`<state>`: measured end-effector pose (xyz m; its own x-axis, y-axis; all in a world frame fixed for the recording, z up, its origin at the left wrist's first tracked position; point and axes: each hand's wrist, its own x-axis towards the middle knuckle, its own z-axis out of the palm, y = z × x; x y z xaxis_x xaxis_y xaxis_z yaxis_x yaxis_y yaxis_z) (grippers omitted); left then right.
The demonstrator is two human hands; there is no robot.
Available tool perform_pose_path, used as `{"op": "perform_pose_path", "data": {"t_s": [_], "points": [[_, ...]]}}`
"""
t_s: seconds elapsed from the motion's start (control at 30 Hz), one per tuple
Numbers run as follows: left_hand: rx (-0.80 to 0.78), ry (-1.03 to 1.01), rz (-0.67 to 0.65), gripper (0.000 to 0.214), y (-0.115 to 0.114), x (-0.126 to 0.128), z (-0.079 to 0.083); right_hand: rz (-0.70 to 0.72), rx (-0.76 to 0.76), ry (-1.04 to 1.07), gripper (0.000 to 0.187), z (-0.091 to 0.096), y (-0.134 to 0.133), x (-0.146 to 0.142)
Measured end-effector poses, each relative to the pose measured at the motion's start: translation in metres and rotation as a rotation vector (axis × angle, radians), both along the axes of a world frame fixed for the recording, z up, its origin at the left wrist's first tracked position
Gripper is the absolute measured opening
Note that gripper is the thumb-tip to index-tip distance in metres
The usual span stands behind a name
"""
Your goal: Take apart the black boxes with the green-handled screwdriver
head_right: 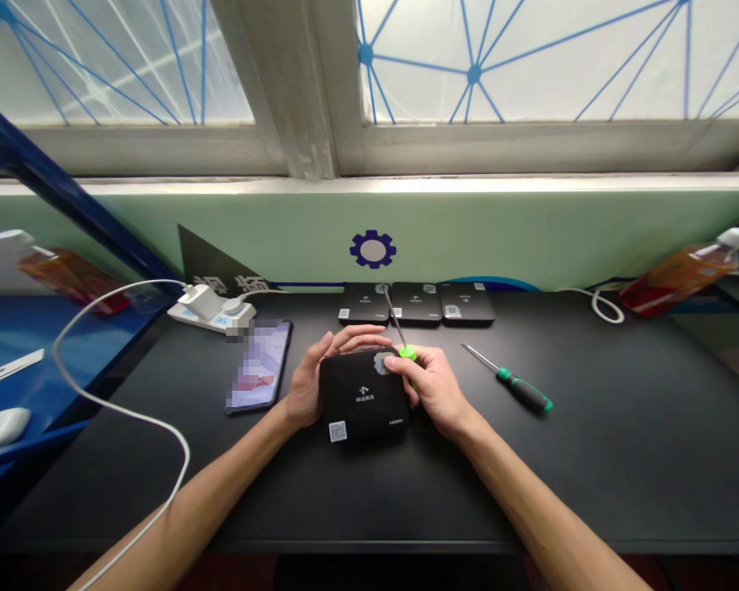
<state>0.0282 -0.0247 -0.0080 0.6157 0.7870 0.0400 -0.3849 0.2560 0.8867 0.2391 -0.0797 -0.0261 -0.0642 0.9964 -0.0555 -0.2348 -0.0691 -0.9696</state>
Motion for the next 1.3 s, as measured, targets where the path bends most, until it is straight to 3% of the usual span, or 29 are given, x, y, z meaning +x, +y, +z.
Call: {"op": "perform_pose_path", "data": {"t_s": [0.2,0.37,0.43,0.57,0.8,0.93,1.3], "points": [[-0.108,0.016,0.038,0.07,0.003,-0.002,0.006,-0.072,0.003,0.012,0.047,0.002,0.0,0.0],[-0.069,0.098,0.105,0.068,0.004,-0.002,0.004,-0.141,0.003,0.012,0.048,-0.003,0.003,0.002],[0.023,0.15,0.169,0.078,0.006,-0.002,-0.002,-0.171,0.003,0.003,0.049,-0.006,0.005,0.003],[0.463,0.33,0.239,0.123,0.009,-0.007,-0.009,-0.231,0.002,-0.024,0.049,-0.011,0.009,0.006],[1.019,0.541,0.136,0.131,0.004,-0.01,-0.002,-0.3,-0.01,-0.058,0.046,-0.012,0.011,0.009],[1.098,0.598,0.126,0.122,0.003,-0.008,-0.002,-0.307,-0.019,-0.06,0.042,-0.008,0.01,0.009],[1.109,0.599,0.145,0.121,0.0,-0.008,-0.004,-0.317,-0.031,-0.037,0.041,-0.008,0.01,0.007]]}}
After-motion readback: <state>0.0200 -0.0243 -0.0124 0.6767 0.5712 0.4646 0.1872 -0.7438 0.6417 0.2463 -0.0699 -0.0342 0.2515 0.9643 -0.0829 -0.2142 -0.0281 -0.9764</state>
